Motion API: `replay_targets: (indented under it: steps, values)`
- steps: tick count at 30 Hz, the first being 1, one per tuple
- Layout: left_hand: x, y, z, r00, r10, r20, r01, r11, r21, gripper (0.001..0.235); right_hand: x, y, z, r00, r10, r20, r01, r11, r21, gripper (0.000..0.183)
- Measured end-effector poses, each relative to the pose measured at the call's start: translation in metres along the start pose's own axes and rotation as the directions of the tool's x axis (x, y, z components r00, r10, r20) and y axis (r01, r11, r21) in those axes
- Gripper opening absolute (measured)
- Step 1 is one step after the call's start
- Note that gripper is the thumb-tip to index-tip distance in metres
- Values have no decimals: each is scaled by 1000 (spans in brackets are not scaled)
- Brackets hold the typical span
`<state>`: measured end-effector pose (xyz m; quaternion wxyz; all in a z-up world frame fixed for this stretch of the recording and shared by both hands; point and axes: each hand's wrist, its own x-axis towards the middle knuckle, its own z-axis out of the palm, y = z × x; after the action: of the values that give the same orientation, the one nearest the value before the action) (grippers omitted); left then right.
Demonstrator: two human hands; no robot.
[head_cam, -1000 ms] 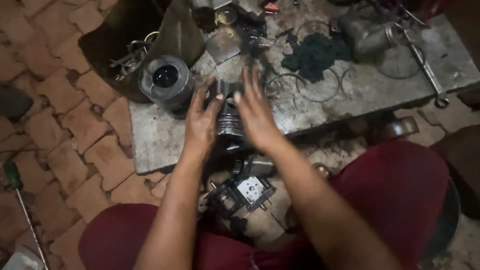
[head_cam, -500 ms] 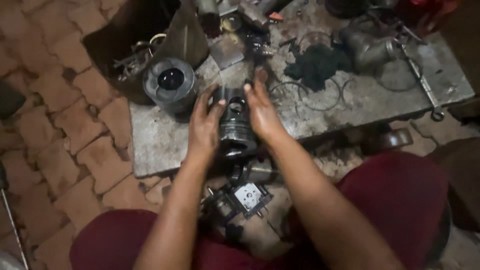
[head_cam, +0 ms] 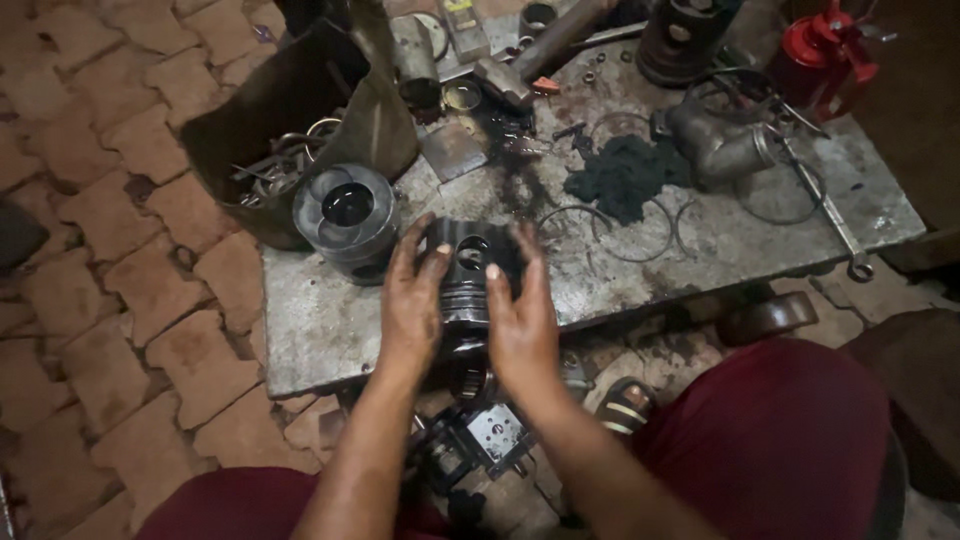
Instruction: The person cleans and handles a metal engine piston with their hands, turning it over and wiping its surfaces while it sits on a metal workbench.
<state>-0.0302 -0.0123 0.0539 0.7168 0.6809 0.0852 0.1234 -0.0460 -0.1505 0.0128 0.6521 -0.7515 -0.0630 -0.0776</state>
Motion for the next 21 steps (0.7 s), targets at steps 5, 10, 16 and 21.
replay_targets:
  steps: [5, 10, 16, 21]
  values:
    - [5, -5, -1, 999, -29, 23, 31, 997, -66, 52, -15, -26, -1, 992, 3, 124, 51, 902, -428, 59]
    - [7, -10, -5, 995, 88, 46, -93, 990, 107, 49, 35, -44, -9, 969, -42, 243, 125, 933, -337, 75]
    - [-1, -3, -1, 997, 81, 12, -82, 995, 53, 47, 9, -71, -21, 925, 49, 376, 187, 802, -567, 84]
    - [7, -13, 1, 999, 3, 42, -2, 1000, -21, 47, 18, -61, -27, 918, 17, 397, 185, 867, -464, 93]
